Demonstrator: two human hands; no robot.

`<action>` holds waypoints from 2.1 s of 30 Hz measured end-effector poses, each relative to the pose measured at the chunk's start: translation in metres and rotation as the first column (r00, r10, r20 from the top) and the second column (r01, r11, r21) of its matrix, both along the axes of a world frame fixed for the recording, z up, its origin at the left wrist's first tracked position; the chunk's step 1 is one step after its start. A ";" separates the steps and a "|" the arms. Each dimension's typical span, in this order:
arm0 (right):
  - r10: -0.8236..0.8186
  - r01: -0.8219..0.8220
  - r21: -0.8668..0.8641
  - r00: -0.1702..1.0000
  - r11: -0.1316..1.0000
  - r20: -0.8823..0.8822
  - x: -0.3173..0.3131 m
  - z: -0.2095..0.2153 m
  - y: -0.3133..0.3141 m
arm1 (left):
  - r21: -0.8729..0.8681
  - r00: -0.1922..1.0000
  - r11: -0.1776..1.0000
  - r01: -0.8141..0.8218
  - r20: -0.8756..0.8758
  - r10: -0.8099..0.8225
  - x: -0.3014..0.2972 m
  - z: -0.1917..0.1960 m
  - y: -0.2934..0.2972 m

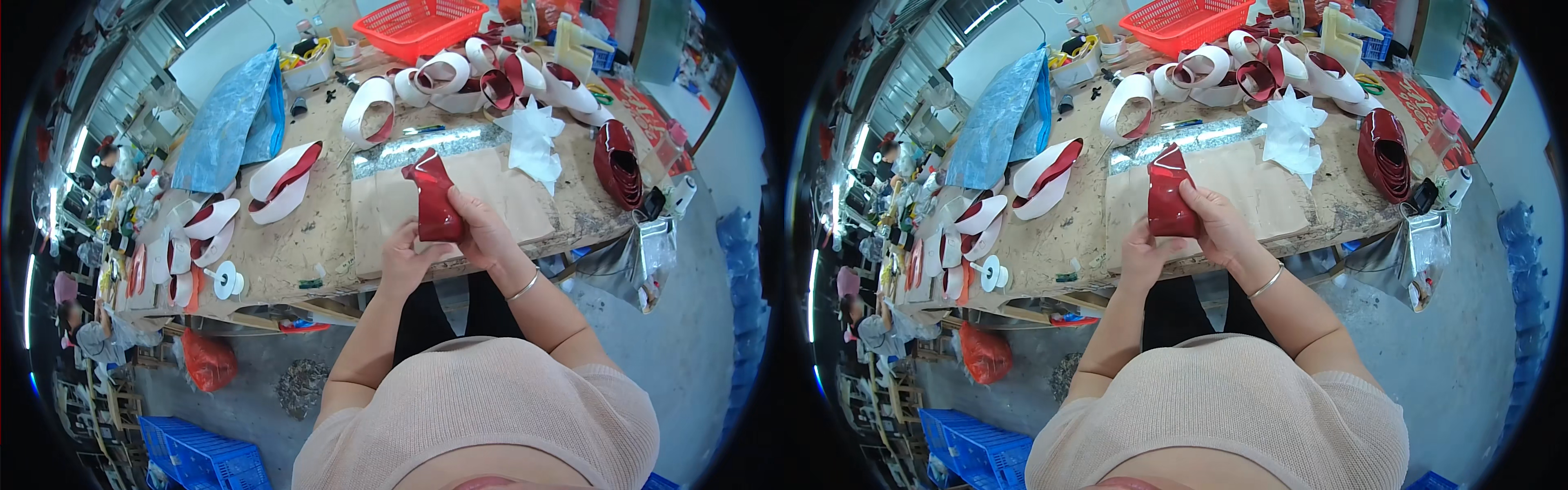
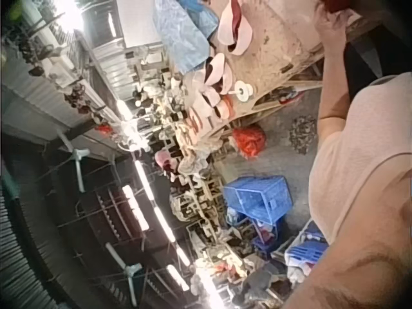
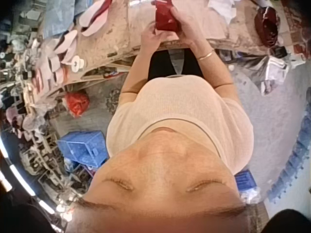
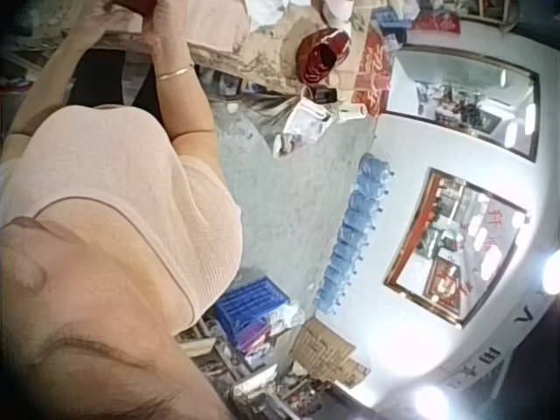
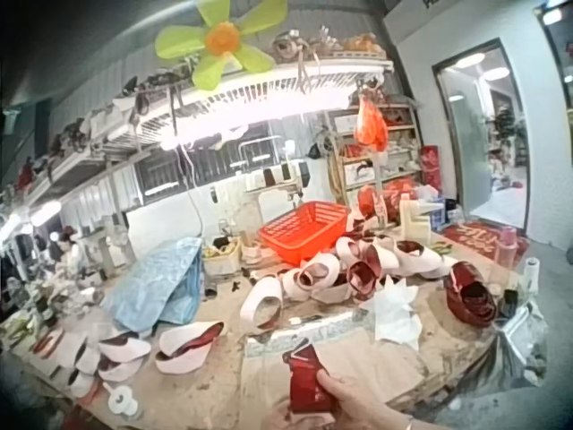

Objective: The recorder is assembling components of high-heeled shoes, applying adhesive strips and fitting upper materials to soles or forms.

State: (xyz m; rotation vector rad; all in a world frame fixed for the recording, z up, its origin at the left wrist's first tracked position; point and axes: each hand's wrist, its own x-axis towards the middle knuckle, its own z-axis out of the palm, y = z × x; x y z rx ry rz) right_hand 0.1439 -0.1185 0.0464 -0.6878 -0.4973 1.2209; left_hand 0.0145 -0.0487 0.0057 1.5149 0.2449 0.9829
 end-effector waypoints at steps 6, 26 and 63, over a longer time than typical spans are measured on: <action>-0.494 0.480 0.158 0.734 0.863 0.465 -0.015 0.008 0.008 | 0.177 0.969 0.973 -0.147 -0.173 0.178 0.019 -0.040 -0.005; 0.066 0.113 -0.006 -0.539 0.994 0.840 0.024 -0.008 0.029 | 0.659 0.304 0.681 0.319 -0.752 0.585 0.022 0.036 0.048; 0.175 -0.040 -0.189 -0.227 0.981 0.958 0.067 -0.021 0.070 | 0.062 0.808 0.964 -0.259 -0.533 0.251 0.002 -0.024 0.062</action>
